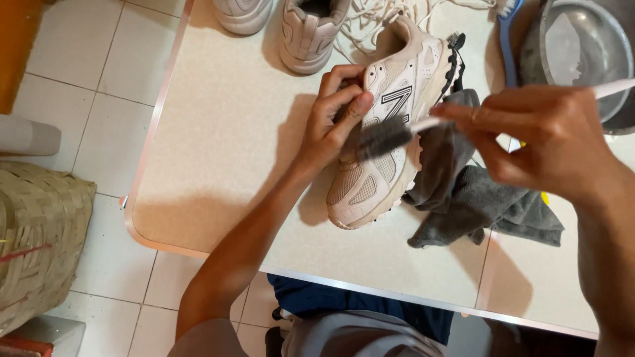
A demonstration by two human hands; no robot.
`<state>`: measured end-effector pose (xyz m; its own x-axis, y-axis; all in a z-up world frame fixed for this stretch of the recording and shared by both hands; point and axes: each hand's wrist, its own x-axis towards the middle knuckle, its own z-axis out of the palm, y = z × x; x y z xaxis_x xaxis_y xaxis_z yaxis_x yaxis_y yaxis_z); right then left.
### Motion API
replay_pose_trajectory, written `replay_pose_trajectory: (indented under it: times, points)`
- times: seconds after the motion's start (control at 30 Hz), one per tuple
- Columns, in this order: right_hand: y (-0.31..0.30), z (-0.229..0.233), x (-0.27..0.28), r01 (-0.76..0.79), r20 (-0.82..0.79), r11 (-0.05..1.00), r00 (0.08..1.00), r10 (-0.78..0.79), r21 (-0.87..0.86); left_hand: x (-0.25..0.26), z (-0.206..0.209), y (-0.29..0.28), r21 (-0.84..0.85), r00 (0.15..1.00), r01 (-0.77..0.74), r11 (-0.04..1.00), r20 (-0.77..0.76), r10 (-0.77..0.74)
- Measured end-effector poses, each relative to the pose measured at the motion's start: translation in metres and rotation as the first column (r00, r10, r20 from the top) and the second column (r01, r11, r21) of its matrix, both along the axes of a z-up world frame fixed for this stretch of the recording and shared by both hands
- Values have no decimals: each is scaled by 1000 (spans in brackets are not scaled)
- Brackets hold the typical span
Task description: The person cleans a beige New Balance sneaker on a table. They first wipe the shoe with a grey cloth, then apply a white cleaning liquid from a bottle onto a brush and scrub the shoe's upper and side panels.
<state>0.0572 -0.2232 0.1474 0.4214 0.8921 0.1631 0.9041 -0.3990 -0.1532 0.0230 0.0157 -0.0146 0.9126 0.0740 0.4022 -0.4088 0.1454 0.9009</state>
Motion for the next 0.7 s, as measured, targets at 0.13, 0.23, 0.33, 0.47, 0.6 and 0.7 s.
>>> replay_pose_trajectory:
  times: [0.13, 0.23, 0.33, 0.47, 0.6, 0.7]
  points:
    - [5, 8, -4, -36, 79, 999, 996, 37, -7, 0, 3, -3, 45, 998, -48, 998, 41, 46]
    - [7, 4, -2, -61, 96, 995, 993, 69, -82, 1, 3, -6, 135, 984, -152, 979, 116, 137]
    - [8, 5, -8, -77, 134, 991, 987, 91, -108, 1, 1, -11, 184, 970, -210, 960, 161, 182]
    - [-5, -4, 3, -40, 129, 997, 990, 49, -68, 0, 4, -13, 198, 954, -254, 947, 210, 212]
    - [-4, -7, 1, -80, 121, 994, 989, 89, -80, -1, 7, -10, 213, 954, -267, 940, 199, 226]
    - [-12, -8, 0, -61, 54, 992, 996, 67, -114, -5, 9, -14, 215, 957, -250, 944, 206, 206]
